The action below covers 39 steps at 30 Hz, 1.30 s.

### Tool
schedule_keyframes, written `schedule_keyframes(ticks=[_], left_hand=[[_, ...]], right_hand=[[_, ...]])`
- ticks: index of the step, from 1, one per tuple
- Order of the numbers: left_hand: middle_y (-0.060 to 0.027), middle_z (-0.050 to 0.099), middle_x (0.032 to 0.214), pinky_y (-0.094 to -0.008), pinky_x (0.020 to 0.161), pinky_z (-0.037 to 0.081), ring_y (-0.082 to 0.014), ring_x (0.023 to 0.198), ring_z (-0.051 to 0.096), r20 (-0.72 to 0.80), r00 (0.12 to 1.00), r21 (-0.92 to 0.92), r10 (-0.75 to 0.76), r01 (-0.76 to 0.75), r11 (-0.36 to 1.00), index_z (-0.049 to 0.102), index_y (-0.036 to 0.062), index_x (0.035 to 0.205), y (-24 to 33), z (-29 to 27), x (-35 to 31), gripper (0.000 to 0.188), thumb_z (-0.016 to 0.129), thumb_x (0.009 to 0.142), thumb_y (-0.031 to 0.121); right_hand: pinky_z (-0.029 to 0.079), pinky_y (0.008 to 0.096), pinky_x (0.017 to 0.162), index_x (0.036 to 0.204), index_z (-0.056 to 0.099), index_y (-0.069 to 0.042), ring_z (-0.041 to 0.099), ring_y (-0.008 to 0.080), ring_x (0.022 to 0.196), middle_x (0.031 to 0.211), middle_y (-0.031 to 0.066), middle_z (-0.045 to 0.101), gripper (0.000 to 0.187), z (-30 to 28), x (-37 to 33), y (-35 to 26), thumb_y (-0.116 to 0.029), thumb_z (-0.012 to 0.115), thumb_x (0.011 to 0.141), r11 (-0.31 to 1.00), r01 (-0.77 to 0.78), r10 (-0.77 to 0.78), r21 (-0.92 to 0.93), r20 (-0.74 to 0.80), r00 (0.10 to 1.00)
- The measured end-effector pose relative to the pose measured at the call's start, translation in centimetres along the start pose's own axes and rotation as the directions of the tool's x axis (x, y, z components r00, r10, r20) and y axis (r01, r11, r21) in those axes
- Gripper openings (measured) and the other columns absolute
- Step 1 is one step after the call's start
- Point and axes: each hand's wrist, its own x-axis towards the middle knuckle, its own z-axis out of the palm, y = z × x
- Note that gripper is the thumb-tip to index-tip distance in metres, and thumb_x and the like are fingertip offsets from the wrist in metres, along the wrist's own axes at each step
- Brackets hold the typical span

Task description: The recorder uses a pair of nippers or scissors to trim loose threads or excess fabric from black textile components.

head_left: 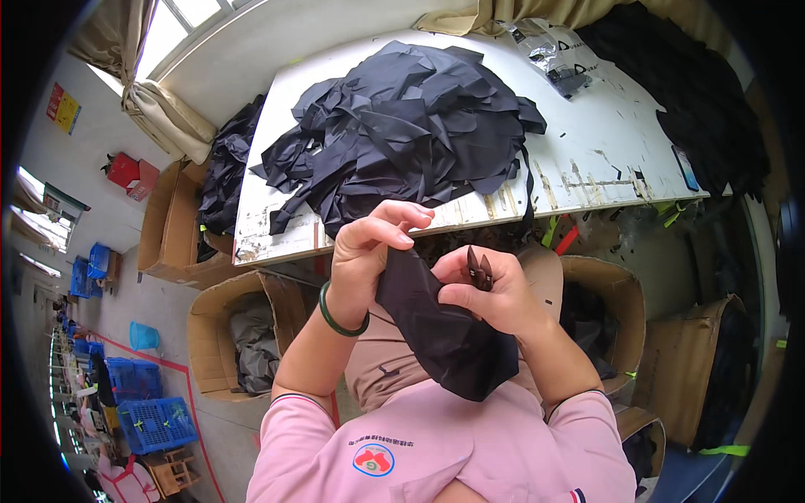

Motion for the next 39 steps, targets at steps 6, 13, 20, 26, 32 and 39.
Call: schedule_keyframes(ticks=[6, 13, 20, 26, 32, 39], left_hand=[[-0.0046, 0.061, 0.092, -0.0287, 0.08, 0.047, -0.0137, 0.086, 0.058, -0.585, 0.745, -0.136, -0.322, 0.302, 0.944, 0.056, 0.005, 0.105, -4.1, -0.7, -6.7, 0.034, 0.047, 0.1, 0.037], [-0.0039, 0.063, 0.107, -0.0253, 0.088, 0.046, -0.0098, 0.098, 0.057, -0.374, 0.819, -0.124, -0.434, 0.42, 0.899, 0.056, -0.0013, 0.118, -2.8, 2.6, -6.1, 0.034, 0.066, 0.085, -0.002], [-0.0049, 0.065, 0.103, -0.0244, 0.085, 0.048, -0.0105, 0.094, 0.06, -0.301, 0.893, -0.014, -0.336, 0.348, 0.937, 0.06, -0.0031, 0.108, -2.7, 0.3, -5.4, 0.027, 0.064, 0.082, -0.01], [-0.0107, 0.064, 0.099, -0.0242, 0.08, 0.05, -0.0111, 0.089, 0.061, -0.35, 0.905, 0.141, -0.242, 0.306, 0.941, 0.034, 0.0059, 0.137, -2.3, 1.8, -4.9, 0.063, 0.062, 0.083, -0.011], [-0.0081, 0.068, 0.092, -0.0215, 0.075, 0.052, -0.0104, 0.084, 0.065, -0.32, 0.896, 0.368, -0.307, 0.416, 0.831, 0.064, -0.0014, 0.103, -2.1, 0.8, -5.4, 0.024, 0.068, 0.08, -0.008], [-0.0076, 0.067, 0.09, -0.0211, 0.071, 0.052, -0.0113, 0.08, 0.065, -0.316, 0.86, 0.193, -0.4, 0.471, 0.86, 0.065, -0.002, 0.099, -1.5, 1.4, -5.0, 0.021, 0.068, 0.079, -0.009]], right_hand=[[0.043, 0.0184, 0.064, 0.092, 0.063, -0.001, 0.051, 0.0015, 0.07, 0.081, -0.0023, 0.062, 0.015, -1.1, -0.9, 3.1, -0.004, 0.073, 0.081, 0.976, 0.042, -0.128, -0.212, -0.415, 0.901], [0.048, 0.0233, 0.067, 0.094, 0.063, -0.003, 0.059, 0.0098, 0.072, 0.083, 0.0041, 0.065, 0.021, -0.4, 0.3, 4.7, -0.005, 0.075, 0.078, 0.895, 0.042, -0.245, -0.443, -0.41, 0.878], [0.048, 0.0269, 0.062, 0.102, 0.061, -0.006, 0.055, 0.0143, 0.065, 0.084, 0.0053, 0.063, 0.033, -0.4, -0.1, 4.5, -0.01, 0.079, 0.075, 0.779, -0.006, -0.333, -0.627, -0.421, 0.844], [0.047, 0.0302, 0.051, 0.101, 0.063, -0.009, 0.058, 0.0203, 0.059, 0.074, 0.0059, 0.055, 0.032, -1.1, -0.4, 4.1, -0.001, 0.074, 0.072, 0.586, 0.072, -0.414, -0.807, -0.222, 0.883], [0.044, 0.0294, 0.055, 0.095, 0.065, -0.006, 0.055, 0.0207, 0.065, 0.08, 0.0084, 0.055, 0.025, -1.5, -1.1, 4.1, -0.004, 0.077, 0.074, 0.61, 0.052, -0.347, -0.791, -0.208, 0.914], [0.052, 0.032, 0.072, 0.099, 0.067, -0.005, 0.062, 0.0256, 0.085, 0.103, 0.0113, 0.059, 0.032, -0.3, -0.8, 1.6, -0.01, 0.08, 0.07, 0.655, 0.054, -0.328, -0.754, -0.22, 0.919]])
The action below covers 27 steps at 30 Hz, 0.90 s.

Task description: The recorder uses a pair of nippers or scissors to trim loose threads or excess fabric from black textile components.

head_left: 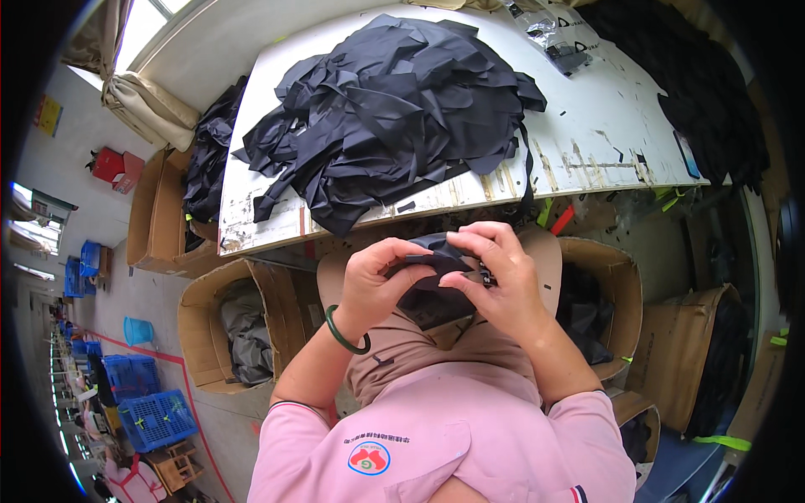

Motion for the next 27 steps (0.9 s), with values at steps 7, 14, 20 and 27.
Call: schedule_keyframes(ticks=[7, 14, 20, 27], left_hand=[[-0.0111, 0.061, 0.114, -0.0317, 0.089, 0.046, -0.0225, 0.107, 0.058, 0.037, 0.944, 0.516, 0.329, -0.3, 0.803, 0.071, 0.0043, 0.089, 0.3, -0.4, 0.5, 0.02, 0.075, 0.071, -0.001], [-0.0052, 0.062, 0.099, -0.0253, 0.087, 0.044, -0.0114, 0.099, 0.057, 0.267, 0.956, -0.51, -0.126, 0.251, 0.823, 0.063, 0.0012, 0.098, -1.0, -0.1, -0.2, 0.009, 0.059, 0.091, 0.004], [-0.0047, 0.059, 0.103, -0.0235, 0.086, 0.044, -0.0098, 0.097, 0.055, 0.134, 0.985, -0.477, -0.112, 0.163, 0.864, 0.06, -0.0005, 0.103, -1.4, 1.5, -1.1, 0.014, 0.059, 0.089, 0.001], [-0.0072, 0.056, 0.108, -0.0247, 0.085, 0.044, -0.0131, 0.097, 0.055, 0.141, 0.989, -0.101, 0.049, -0.035, 0.994, 0.062, -0.0063, 0.103, 0.1, 1.5, -1.6, 0.02, 0.064, 0.084, -0.002]], right_hand=[[0.049, 0.0297, 0.06, 0.092, 0.064, -0.004, 0.061, 0.0213, 0.069, 0.088, 0.0085, 0.059, 0.022, 0.3, -0.6, 2.3, -0.002, 0.074, 0.073, 0.99, -0.001, -0.006, 0.142, 0.047, 0.999], [0.044, 0.0274, 0.064, 0.087, 0.061, -0.001, 0.056, 0.0184, 0.073, 0.084, 0.0073, 0.057, 0.015, -0.3, -0.1, 2.1, -0.001, 0.072, 0.076, 0.932, -0.006, -0.058, 0.362, 0.166, 0.984], [0.042, 0.0261, 0.062, 0.085, 0.059, 0.0, 0.053, 0.0152, 0.072, 0.082, 0.0063, 0.057, 0.014, -0.5, -0.3, 2.3, -0.005, 0.072, 0.079, 0.94, -0.036, -0.035, 0.338, 0.201, 0.979], [0.042, 0.0254, 0.062, 0.085, 0.061, 0.001, 0.054, 0.0121, 0.07, 0.078, 0.0072, 0.059, 0.015, -1.0, -0.3, 2.0, -0.011, 0.069, 0.082, 0.926, -0.233, 0.141, 0.297, 0.301, 0.943]])
